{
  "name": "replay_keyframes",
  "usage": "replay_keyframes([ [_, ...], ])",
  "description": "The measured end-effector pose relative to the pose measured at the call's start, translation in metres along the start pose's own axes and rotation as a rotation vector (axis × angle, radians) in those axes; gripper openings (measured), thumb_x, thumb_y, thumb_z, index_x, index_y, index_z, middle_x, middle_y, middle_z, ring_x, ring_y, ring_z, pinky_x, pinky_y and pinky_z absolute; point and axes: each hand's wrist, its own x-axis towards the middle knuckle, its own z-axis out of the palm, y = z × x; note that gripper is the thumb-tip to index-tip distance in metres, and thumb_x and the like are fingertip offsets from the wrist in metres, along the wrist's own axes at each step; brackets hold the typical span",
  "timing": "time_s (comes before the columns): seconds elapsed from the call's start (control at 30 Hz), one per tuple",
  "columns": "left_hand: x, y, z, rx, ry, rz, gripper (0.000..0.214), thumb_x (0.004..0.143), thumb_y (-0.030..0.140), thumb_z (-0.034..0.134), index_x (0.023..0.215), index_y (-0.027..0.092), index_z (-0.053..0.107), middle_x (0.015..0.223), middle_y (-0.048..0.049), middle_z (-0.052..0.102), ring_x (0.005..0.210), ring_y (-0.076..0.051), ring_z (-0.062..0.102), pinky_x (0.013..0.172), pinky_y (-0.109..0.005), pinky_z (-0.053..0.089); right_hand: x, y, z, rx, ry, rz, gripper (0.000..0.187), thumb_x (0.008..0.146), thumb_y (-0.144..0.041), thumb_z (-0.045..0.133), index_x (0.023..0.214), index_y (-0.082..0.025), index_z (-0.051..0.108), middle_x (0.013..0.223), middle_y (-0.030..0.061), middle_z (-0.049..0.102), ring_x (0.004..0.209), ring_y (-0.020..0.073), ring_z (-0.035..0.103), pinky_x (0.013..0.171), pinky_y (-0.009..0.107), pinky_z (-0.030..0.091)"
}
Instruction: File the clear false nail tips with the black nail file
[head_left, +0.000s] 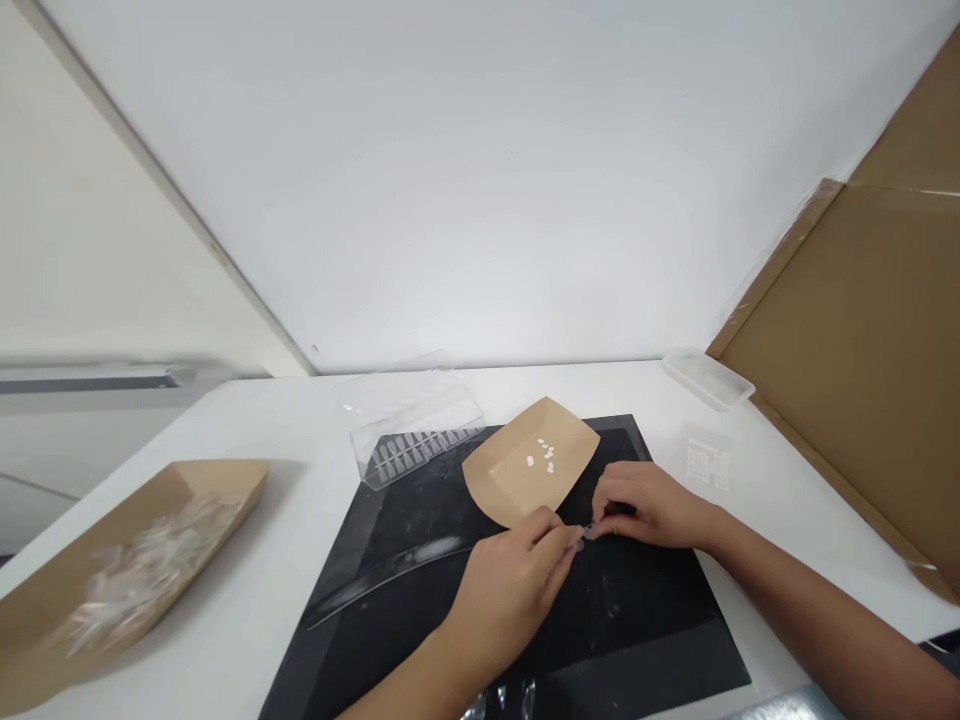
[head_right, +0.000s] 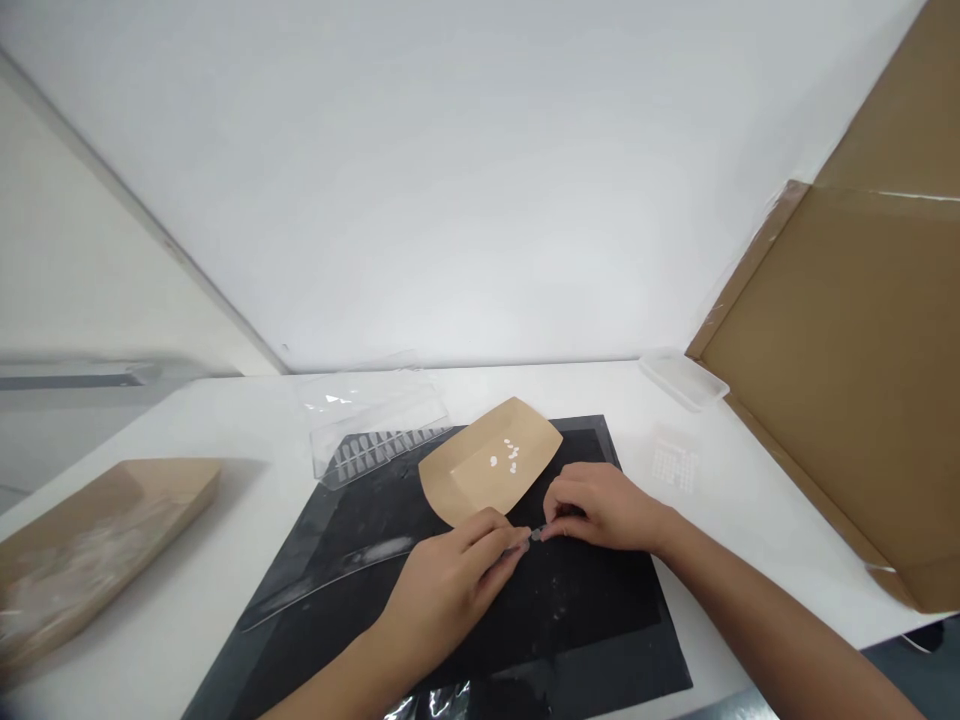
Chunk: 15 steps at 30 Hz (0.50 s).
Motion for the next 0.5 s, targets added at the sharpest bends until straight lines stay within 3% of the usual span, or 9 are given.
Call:
replay_keyframes([
  [0.17,-0.002,0.001,0.000,0.165,-0.049,0.029,0.020,0.104,0.018,0.050,0.094,0.022,0.068,0.086,-0.0004,0.067,0.057,-0.013,0.062,0.051,-0.024,0.042,0.000,0.000,-0.004,-0.025,0.048,-0.117,0.014,0.102,-0.036,0.066,0.097,-0.023,0.069,0.108,0.0035,0.073,0.097,0.0155,0.068,0.082,0.027,0.051],
  [0.33,-0.004,0.002,0.003,0.262,-0.059,0.009,0.016,0.100,0.016,0.057,0.089,0.022,0.066,0.081,-0.0003,0.065,0.052,-0.013,0.056,0.049,-0.025,0.034,0.002,-0.011,0.000,-0.205,0.019,-0.198,0.019,0.102,-0.041,0.067,0.101,-0.022,0.068,0.107,0.0037,0.075,0.099,0.0183,0.064,0.084,0.032,0.048],
  [0.43,-0.005,0.002,0.003,0.247,-0.119,-0.007,0.014,0.098,0.014,0.059,0.089,0.022,0.066,0.087,-0.0002,0.068,0.052,-0.012,0.056,0.048,-0.025,0.032,0.002,-0.013,0.007,-0.326,0.014,-0.201,0.022,0.104,-0.043,0.063,0.105,-0.022,0.068,0.103,0.0045,0.075,0.098,0.0203,0.062,0.081,0.035,0.043],
  [0.5,-0.005,0.003,0.003,0.209,-0.149,-0.018,0.012,0.098,0.014,0.060,0.093,0.022,0.067,0.095,-0.0002,0.070,0.055,-0.012,0.059,0.049,-0.024,0.035,0.003,-0.011,0.011,-0.294,-0.012,-0.215,0.022,0.106,-0.041,0.061,0.106,-0.021,0.068,0.101,0.0049,0.075,0.096,0.0198,0.063,0.080,0.035,0.043],
])
